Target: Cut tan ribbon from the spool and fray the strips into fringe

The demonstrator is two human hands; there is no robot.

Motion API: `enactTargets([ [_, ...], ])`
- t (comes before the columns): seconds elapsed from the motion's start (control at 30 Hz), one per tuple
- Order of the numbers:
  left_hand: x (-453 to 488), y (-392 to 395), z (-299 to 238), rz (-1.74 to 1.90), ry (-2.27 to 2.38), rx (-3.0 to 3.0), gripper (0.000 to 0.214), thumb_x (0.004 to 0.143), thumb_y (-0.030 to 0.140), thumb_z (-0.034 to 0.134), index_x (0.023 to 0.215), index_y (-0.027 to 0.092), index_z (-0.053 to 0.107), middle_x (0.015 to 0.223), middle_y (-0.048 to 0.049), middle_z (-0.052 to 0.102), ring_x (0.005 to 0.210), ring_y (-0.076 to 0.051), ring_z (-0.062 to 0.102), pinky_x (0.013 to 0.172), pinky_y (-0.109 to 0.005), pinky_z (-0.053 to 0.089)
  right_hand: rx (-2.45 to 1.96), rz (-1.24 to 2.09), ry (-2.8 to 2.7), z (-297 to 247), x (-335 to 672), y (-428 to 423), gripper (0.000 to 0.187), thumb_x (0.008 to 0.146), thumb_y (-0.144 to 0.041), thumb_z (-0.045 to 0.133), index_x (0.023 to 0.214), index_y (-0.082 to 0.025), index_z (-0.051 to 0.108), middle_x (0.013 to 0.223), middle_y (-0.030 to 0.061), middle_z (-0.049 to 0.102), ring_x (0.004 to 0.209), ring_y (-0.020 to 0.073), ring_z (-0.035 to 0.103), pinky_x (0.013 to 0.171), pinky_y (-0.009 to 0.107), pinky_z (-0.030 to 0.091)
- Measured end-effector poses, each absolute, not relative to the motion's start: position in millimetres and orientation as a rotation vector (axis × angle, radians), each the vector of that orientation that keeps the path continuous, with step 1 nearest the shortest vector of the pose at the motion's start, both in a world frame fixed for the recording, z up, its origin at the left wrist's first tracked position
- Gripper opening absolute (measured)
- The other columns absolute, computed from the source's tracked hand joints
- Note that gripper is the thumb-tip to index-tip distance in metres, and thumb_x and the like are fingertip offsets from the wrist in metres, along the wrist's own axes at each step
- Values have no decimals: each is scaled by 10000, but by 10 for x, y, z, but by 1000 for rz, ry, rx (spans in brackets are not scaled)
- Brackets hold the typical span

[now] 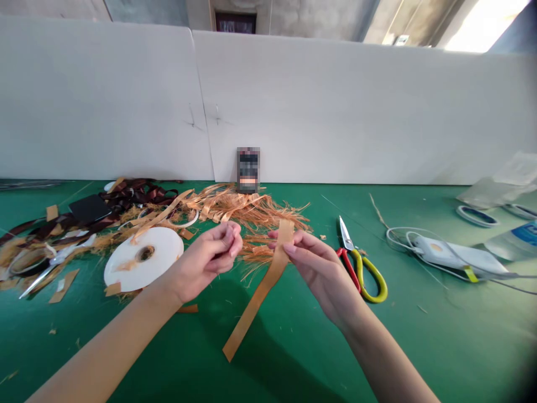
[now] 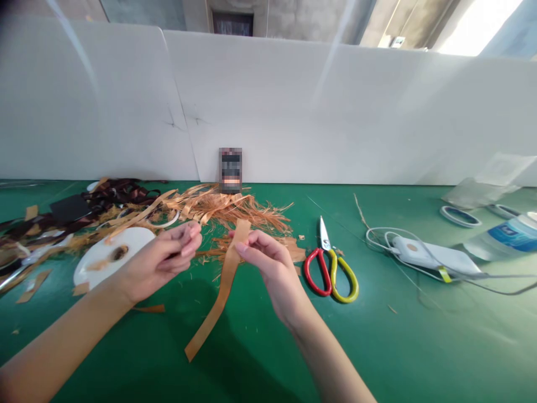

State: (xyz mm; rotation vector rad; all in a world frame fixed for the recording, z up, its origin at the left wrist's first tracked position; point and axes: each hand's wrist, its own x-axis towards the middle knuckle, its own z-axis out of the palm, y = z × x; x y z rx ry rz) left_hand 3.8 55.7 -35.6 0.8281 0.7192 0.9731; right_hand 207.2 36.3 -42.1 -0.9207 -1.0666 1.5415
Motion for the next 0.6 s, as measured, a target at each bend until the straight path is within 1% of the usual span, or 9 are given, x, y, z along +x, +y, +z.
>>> enactTargets([
  [0.07, 26, 568, -445, 916, 861, 1030, 161, 900, 292, 552, 795, 178, 593, 567, 53, 480, 361, 0, 198, 365, -153, 135, -899, 1555, -1040, -393, 2059, 403, 121, 774, -285, 697, 685, -228, 638, 1055, 1, 689, 1074, 192, 582, 930, 304, 380],
  [0.17, -13, 577, -491, 782, 941, 1308, 275, 885, 436, 544, 934, 197, 671, 539, 39, 476, 390, -49, 248, 387, -207, 152, -937, 1529, -1049, -377, 2051, 486, 140, 752, -277, 710, 664, -215, 620, 1081, 16, 689, 1078, 197, 586, 913, 308, 398],
  [0.2, -28, 573, -480, 735, 936, 1401, 292, 869, 451, 561, 921, 198, 697, 528, 33, 471, 410, -70, 292, 400, -219, 183, -951, 1519, -1051, -377, 2052, 520, 145, 743, -280, 717, 667, -214, 613, 1066, 19, 691, 1054, 194, 593, 899, 309, 406],
  [0.27, -53, 558, -435, 689, 946, 1550, 278, 848, 441, 590, 817, 202, 728, 516, 23, 463, 469, -108, 374, 440, -235, 250, -963, 1500, -1049, -378, 2059, 593, 155, 731, -305, 727, 682, -214, 611, 1032, 22, 693, 1001, 187, 605, 874, 314, 421],
  [0.4, -86, 519, -374, 792, 1060, 1622, 279, 864, 410, 568, 693, 212, 663, 595, 6, 502, 551, -136, 429, 499, -241, 307, -1014, 1482, -1085, -370, 2091, 733, 188, 672, -321, 777, 670, -203, 632, 807, -1, 679, 798, 152, 602, 822, 319, 426],
  [0.43, -93, 512, -382, 842, 1071, 1615, 285, 867, 408, 565, 671, 213, 636, 640, -3, 516, 602, -148, 457, 531, -241, 336, -1042, 1471, -1105, -367, 2098, 760, 191, 650, -302, 796, 650, -193, 639, 737, -12, 656, 739, 139, 581, 804, 313, 417],
  [0.5, -104, 499, -424, 957, 1075, 1580, 302, 875, 406, 556, 644, 218, 598, 780, -38, 558, 803, -191, 524, 662, -257, 408, -1093, 1443, -1137, -368, 2105, 801, 188, 621, -265, 819, 616, -179, 652, 642, -34, 606, 667, 116, 531, 763, 296, 394],
  [0.53, -103, 491, -453, 1014, 1054, 1550, 309, 880, 402, 554, 634, 219, 588, 887, -62, 583, 942, -218, 528, 761, -280, 426, -1109, 1436, -1144, -373, 2102, 815, 186, 619, -263, 820, 611, -176, 656, 630, -37, 597, 657, 112, 520, 746, 291, 387],
  [0.6, -82, 466, -508, 1118, 948, 1442, 319, 889, 388, 550, 620, 218, 573, 1119, -84, 587, 1181, -252, 458, 948, -338, 393, -1117, 1452, -1130, -393, 2083, 835, 195, 618, -292, 816, 621, -174, 660, 635, -35, 600, 647, 110, 521, 710, 285, 388],
])
